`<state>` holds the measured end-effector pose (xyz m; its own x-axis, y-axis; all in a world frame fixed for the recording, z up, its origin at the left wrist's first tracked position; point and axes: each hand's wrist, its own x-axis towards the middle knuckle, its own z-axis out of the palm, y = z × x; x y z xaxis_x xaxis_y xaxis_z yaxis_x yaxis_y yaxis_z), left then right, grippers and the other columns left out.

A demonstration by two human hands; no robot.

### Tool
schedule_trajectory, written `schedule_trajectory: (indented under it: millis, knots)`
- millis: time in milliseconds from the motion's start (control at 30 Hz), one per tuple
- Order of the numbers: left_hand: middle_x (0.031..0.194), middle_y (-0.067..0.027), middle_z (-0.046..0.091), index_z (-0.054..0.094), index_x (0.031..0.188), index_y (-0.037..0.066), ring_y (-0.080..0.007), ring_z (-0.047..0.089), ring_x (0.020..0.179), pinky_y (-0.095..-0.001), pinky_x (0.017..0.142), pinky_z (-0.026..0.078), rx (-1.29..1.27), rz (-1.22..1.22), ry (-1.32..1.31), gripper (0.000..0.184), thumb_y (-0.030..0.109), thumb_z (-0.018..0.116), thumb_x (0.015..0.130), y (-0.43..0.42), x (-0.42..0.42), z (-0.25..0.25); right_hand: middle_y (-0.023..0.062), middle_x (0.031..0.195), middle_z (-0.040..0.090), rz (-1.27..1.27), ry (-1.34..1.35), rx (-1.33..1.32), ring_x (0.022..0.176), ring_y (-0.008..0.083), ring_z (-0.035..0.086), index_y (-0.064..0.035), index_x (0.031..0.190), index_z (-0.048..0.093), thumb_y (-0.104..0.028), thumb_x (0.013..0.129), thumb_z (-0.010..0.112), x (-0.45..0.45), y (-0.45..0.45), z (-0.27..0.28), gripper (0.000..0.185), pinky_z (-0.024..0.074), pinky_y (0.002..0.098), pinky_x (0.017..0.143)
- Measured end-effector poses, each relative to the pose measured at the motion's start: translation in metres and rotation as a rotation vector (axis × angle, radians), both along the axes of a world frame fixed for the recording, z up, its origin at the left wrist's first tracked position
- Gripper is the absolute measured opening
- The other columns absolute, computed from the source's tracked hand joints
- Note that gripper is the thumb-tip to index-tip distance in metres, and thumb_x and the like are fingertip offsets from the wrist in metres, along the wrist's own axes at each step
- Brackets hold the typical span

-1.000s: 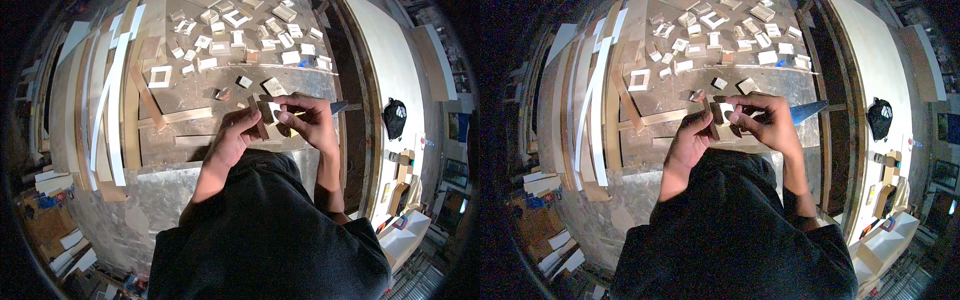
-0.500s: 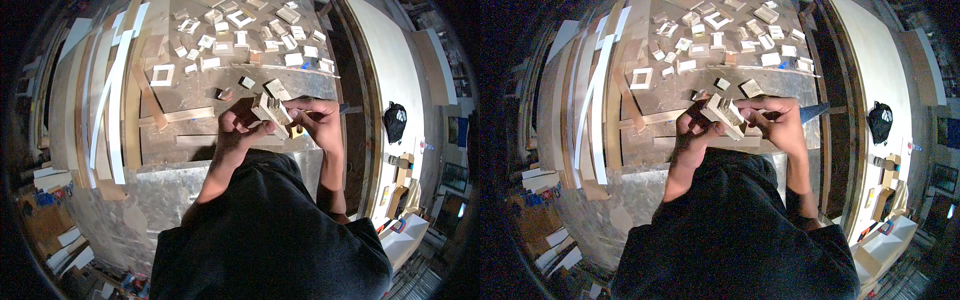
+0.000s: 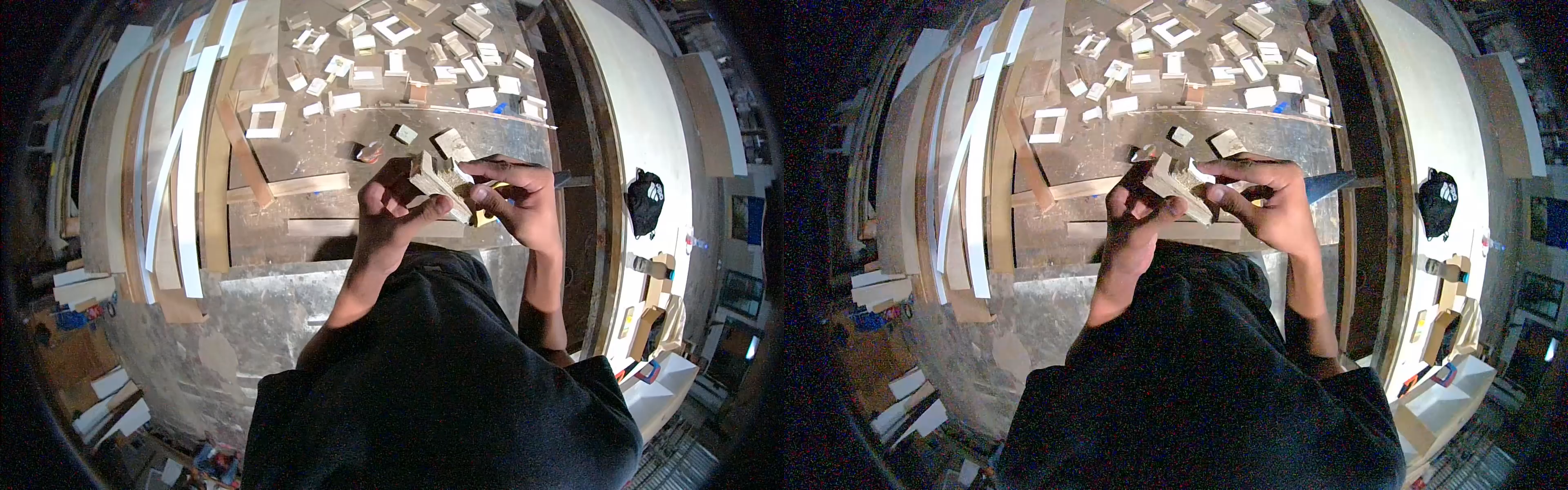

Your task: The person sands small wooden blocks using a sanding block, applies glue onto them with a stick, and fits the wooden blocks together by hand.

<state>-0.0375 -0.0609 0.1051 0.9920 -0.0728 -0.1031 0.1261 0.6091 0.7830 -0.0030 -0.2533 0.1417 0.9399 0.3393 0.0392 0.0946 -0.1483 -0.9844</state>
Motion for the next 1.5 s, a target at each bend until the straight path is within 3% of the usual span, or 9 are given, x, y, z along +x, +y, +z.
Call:
schedule_trajectory:
  millis: [367, 533, 700, 800, 967, 1067, 1133, 1300, 1500]
  knots:
    - [0.115, -0.0106, 0.064, 0.053, 0.118, 0.0, -0.0181, 0.061, 0.109, -0.0305, 0.092, 0.052, 0.063, 0.011, -0.037, 0.049, 0.003, 0.08, 0.078, 0.0, -0.002, -0.005, 0.009, 0.089, 0.071, -0.018, -0.046, -0.033, 0.072, 0.0113, 0.066, -0.0046, 0.11, 0.073, 0.0, 0.083, 0.072, -0.006, 0.002, -0.001, 0.027, 0.0543, 0.024, 0.061]
    - [0.114, -0.0103, 0.064, 0.053, 0.122, 0.0, -0.0178, 0.062, 0.107, -0.0316, 0.092, 0.052, 0.106, -0.013, -0.011, 0.052, 0.003, 0.079, 0.078, 0.007, -0.004, -0.006, 0.0085, 0.09, 0.072, -0.078, 0.099, -0.037, 0.079, 0.0101, 0.065, -0.0028, 0.11, 0.072, -0.002, 0.084, 0.073, -0.007, 0.005, -0.012, 0.027, 0.0535, 0.0247, 0.065]
    - [0.117, -0.0097, 0.063, 0.052, 0.126, 0.0, -0.0193, 0.059, 0.111, -0.0352, 0.096, 0.046, 0.086, -0.115, -0.049, 0.051, 0.01, 0.075, 0.082, 0.031, -0.004, -0.027, 0.0151, 0.088, 0.068, -0.09, 0.351, 0.413, 0.069, 0.0191, 0.065, 0.0085, 0.115, 0.061, -0.02, 0.097, 0.057, -0.005, -0.004, -0.045, 0.034, 0.0526, 0.0291, 0.06]
    - [0.119, -0.0106, 0.063, 0.051, 0.129, -0.001, -0.0197, 0.058, 0.112, -0.0358, 0.099, 0.043, 0.012, -0.125, -0.045, 0.054, 0.011, 0.073, 0.081, 0.036, -0.009, -0.038, 0.0195, 0.086, 0.067, -0.058, 0.59, 0.616, 0.065, 0.0204, 0.063, 0.0089, 0.114, 0.059, -0.026, 0.097, 0.056, -0.005, -0.006, -0.046, 0.039, 0.0511, 0.0285, 0.057]
    - [0.121, -0.0115, 0.062, 0.049, 0.132, -0.002, -0.0203, 0.057, 0.114, -0.0357, 0.101, 0.042, -0.001, -0.122, -0.028, 0.059, 0.011, 0.071, 0.079, 0.037, -0.009, -0.058, 0.021, 0.086, 0.067, -0.066, 0.639, 0.638, 0.065, 0.0203, 0.063, 0.008, 0.112, 0.059, -0.031, 0.096, 0.056, -0.011, -0.004, -0.05, 0.043, 0.0496, 0.0273, 0.055]
    - [0.122, -0.012, 0.062, 0.048, 0.134, -0.002, -0.0205, 0.057, 0.114, -0.0359, 0.102, 0.042, -0.044, -0.158, 0.001, 0.06, 0.008, 0.068, 0.078, 0.035, -0.009, -0.063, 0.0185, 0.089, 0.068, -0.057, 0.589, 0.641, 0.068, 0.0194, 0.064, 0.0076, 0.116, 0.059, -0.028, 0.092, 0.061, -0.017, -0.007, -0.055, 0.043, 0.0506, 0.0267, 0.056]
    - [0.122, -0.0126, 0.062, 0.048, 0.134, -0.002, -0.0209, 0.058, 0.114, -0.0361, 0.102, 0.042, -0.051, -0.166, -0.001, 0.059, 0.006, 0.065, 0.078, 0.032, -0.008, -0.057, 0.0144, 0.097, 0.07, -0.043, 0.517, 0.583, 0.073, 0.0189, 0.067, 0.006, 0.12, 0.061, -0.012, 0.089, 0.066, -0.019, -0.006, -0.048, 0.036, 0.0517, 0.0279, 0.058]
    - [0.121, -0.0104, 0.062, 0.047, 0.135, -0.001, -0.0188, 0.057, 0.112, -0.0344, 0.1, 0.043, -0.008, -0.167, -0.044, 0.063, 0.011, 0.071, 0.078, 0.018, -0.004, -0.046, 0.0098, 0.098, 0.068, 0.021, 0.385, 0.454, 0.09, 0.0168, 0.066, 0.0047, 0.115, 0.065, 0.003, 0.072, 0.08, -0.017, -0.017, -0.039, 0.045, 0.0562, 0.0292, 0.076]
    - [0.118, -0.0092, 0.06, 0.048, 0.132, -0.003, -0.0168, 0.056, 0.11, -0.0325, 0.097, 0.043, 0.092, -0.174, -0.082, 0.064, 0.013, 0.077, 0.077, 0.0, -0.005, -0.024, 0.0094, 0.102, 0.067, -0.004, 0.166, 0.368, 0.094, 0.018, 0.066, 0.0031, 0.108, 0.068, 0.005, 0.068, 0.082, -0.007, -0.021, -0.026, 0.042, 0.0558, 0.0318, 0.084]
